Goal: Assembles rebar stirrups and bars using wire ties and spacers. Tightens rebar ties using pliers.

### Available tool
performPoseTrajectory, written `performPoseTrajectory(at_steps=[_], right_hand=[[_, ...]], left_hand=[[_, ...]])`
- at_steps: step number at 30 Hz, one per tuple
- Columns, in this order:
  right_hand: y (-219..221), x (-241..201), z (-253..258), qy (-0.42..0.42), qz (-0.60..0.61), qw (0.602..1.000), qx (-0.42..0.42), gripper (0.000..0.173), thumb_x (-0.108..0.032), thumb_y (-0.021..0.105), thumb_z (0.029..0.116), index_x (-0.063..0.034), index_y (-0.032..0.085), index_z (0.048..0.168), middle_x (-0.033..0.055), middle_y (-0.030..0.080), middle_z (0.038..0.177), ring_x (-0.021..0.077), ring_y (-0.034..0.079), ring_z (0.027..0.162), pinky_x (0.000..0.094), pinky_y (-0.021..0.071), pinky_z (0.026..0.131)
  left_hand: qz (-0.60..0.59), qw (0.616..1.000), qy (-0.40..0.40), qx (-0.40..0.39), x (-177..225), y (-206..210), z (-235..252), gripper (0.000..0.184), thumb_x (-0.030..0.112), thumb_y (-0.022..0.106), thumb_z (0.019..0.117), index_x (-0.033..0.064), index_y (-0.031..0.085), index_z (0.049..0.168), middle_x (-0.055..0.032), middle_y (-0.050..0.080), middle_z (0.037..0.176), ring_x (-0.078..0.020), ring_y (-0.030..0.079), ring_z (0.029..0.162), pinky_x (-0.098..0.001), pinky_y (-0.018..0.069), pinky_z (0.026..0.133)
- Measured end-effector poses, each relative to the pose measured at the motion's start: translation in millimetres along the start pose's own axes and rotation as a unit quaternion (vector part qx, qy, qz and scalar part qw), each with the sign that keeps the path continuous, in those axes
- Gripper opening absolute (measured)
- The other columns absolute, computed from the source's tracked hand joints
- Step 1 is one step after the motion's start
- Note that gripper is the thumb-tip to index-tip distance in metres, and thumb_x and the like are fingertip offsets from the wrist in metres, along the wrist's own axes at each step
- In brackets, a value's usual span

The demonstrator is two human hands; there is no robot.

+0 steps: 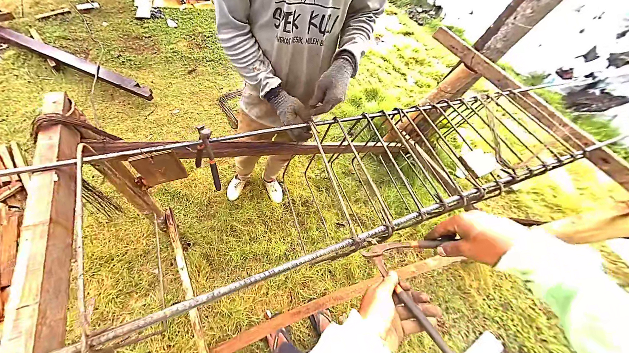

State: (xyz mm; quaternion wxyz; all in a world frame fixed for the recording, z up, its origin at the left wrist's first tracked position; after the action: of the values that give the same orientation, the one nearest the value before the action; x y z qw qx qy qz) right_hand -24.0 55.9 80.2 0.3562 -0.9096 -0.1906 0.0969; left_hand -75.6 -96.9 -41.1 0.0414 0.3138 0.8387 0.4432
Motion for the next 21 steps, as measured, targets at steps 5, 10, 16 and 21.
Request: performPoseTrajectory(at_steps=[5,10,16,21], right_hand=[[-7,-9,3,0.007,-0.016,1.000,0.009,0.028,-0.021,0.064,0.1024,-0.0150,0.072,0.128,0.0134,0.072,0.120,0.0303,0.067,0.113,0.0546,0.0482,0.102],[-4,-8,7,0.006,-0.023,1.000,0.018,0.028,-0.023,0.063,0.1022,-0.0171,0.073,0.128,0.0125,0.073,0.120,0.0304,0.068,0.112,0.0554,0.0487,0.101],[0,-7,3,0.022,-0.031,0.998,0.043,0.029,-0.025,0.062,0.1019,-0.0203,0.072,0.129,0.0105,0.073,0.120,0.0302,0.068,0.112,0.0571,0.0499,0.099],[-1,-9,-1,0.014,-0.012,0.998,0.061,0.027,-0.023,0.064,0.1013,-0.0191,0.073,0.126,0.0096,0.073,0.118,0.0283,0.069,0.109,0.0550,0.0510,0.098]], left_hand=[[-0.012,1.000,0.008,-0.006,6,-2,2,0.042,0.039,0.026,0.1140,0.0046,0.050,0.120,-0.0140,0.070,0.099,-0.0253,0.072,0.082,-0.0372,0.0605,0.073],[0.000,1.000,0.010,-0.028,7,-2,8,0.046,0.040,0.026,0.1137,0.0042,0.054,0.120,-0.0126,0.070,0.098,-0.0241,0.072,0.083,-0.0392,0.0604,0.077],[0.013,0.999,0.006,-0.036,9,-1,12,0.046,0.041,0.027,0.1135,0.0053,0.055,0.121,-0.0106,0.069,0.098,-0.0215,0.071,0.081,-0.0365,0.0597,0.076],[0.002,0.999,0.008,-0.043,8,3,11,0.045,0.039,0.027,0.1139,0.0043,0.053,0.124,-0.0112,0.069,0.099,-0.0213,0.071,0.083,-0.0358,0.0597,0.077]])
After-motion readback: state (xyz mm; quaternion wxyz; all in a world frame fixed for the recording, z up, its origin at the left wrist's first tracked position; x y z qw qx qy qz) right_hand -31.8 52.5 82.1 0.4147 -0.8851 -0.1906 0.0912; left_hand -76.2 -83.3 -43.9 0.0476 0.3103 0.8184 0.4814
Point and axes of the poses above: each hand's wrist, its own z-axis towards the middle knuckle, its own y-axis out of the palm, x = y × z, the point moved 8 cm from there along z, towards the middle knuckle
